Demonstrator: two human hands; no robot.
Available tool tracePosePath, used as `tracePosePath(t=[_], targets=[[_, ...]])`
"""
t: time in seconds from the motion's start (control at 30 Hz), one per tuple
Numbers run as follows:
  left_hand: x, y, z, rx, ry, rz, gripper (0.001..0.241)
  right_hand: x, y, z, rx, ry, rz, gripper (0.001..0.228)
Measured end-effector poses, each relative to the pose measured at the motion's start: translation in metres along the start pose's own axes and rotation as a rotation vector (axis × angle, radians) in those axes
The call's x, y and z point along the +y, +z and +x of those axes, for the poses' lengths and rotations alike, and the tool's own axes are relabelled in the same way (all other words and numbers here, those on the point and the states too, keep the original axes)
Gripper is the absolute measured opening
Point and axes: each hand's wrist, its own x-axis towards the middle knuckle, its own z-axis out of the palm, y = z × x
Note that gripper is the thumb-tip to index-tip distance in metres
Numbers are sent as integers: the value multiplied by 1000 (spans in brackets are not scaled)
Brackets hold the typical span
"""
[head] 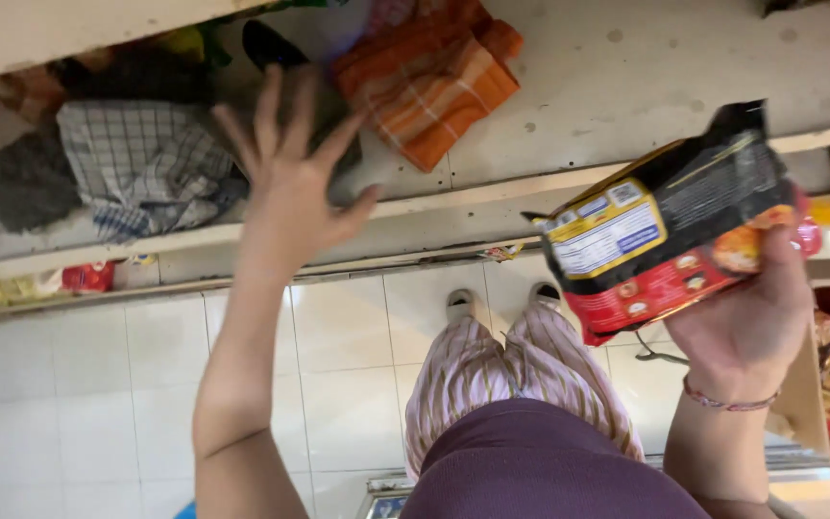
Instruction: Cleaning, scanning, and restocking instant noodle packets on store shelves.
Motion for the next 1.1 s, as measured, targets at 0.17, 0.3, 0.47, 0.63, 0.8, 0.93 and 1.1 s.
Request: tracePosePath(t=[0.17, 0.3, 0.47, 0.63, 0.8, 0.93, 1.1], targets=[[22, 64, 66, 33, 84, -96, 88, 18, -22, -14, -98, 120, -245, 42], [0, 112, 110, -239, -75, -363, 48, 33, -17, -27, -63, 35, -342, 49], [80, 28, 45, -5, 197, -708, 41, 60, -36, -34, -73, -60, -374, 57], [148, 31, -6, 220, 500, -566, 75, 89, -140, -70, 12, 22, -486, 60], [144, 25, -28, 206, -32, -1053, 59, 114, -153, -85, -207, 184, -649, 51], [151, 59, -73, 415, 162, -578, 42, 97, -120, -79, -77, 324, -537, 59], [130, 63, -72, 633, 292, -577, 48, 106, -145, -80, 74, 603, -418, 72]])
